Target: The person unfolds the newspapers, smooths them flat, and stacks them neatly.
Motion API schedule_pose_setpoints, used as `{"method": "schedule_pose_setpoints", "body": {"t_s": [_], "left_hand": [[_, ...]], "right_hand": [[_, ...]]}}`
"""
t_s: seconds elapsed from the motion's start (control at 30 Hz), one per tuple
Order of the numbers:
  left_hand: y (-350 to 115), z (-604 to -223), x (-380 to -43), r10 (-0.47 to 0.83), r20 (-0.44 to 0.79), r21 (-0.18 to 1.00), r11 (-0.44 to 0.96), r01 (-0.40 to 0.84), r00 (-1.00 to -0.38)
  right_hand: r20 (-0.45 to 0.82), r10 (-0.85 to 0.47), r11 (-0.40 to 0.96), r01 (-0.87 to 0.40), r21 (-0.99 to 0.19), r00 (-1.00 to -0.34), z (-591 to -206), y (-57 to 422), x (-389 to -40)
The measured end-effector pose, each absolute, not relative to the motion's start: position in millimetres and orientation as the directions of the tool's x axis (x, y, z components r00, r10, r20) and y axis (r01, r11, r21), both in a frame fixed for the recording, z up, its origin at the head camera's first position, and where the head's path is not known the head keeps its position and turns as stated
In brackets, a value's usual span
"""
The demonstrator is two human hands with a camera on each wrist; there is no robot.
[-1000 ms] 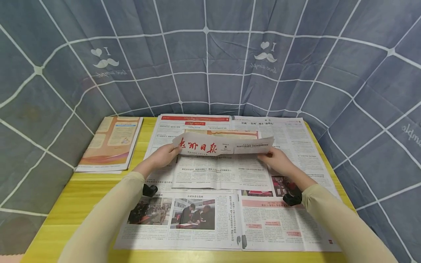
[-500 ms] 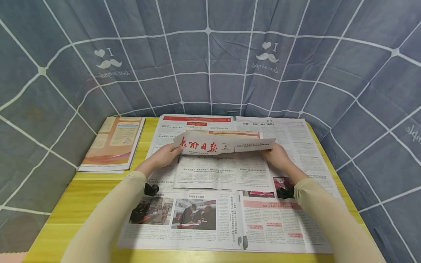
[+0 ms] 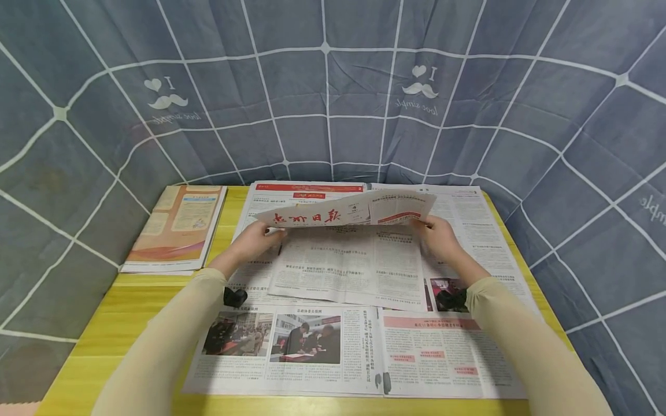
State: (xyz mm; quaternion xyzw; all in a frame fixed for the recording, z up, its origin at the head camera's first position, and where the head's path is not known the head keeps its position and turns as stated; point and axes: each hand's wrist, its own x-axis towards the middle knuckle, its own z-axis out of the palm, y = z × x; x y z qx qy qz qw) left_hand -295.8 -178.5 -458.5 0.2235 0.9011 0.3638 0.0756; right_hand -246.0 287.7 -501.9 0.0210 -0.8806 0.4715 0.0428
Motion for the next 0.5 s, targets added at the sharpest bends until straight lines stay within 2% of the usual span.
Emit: {"method": "schedule_pose_setpoints", "body": {"t_s": [0.23,0.5], "left_hand": [[-174.1,-451.1,-298.2,0.385,0.010,0.696,0.660,0.283,-0.923],[-159.5,-449.1,-296.1,0.321,0.042,0.818,0.532,0.217,-0.946]], "right_hand": [[0.097,-0.002,0.503,-0.085,-0.860,-0.995,-489.1,292.6,-244.0],[0.095,0.046,0.463,-0.063,-0.884,-0.994,-476.8,293.1,-240.3]]}}
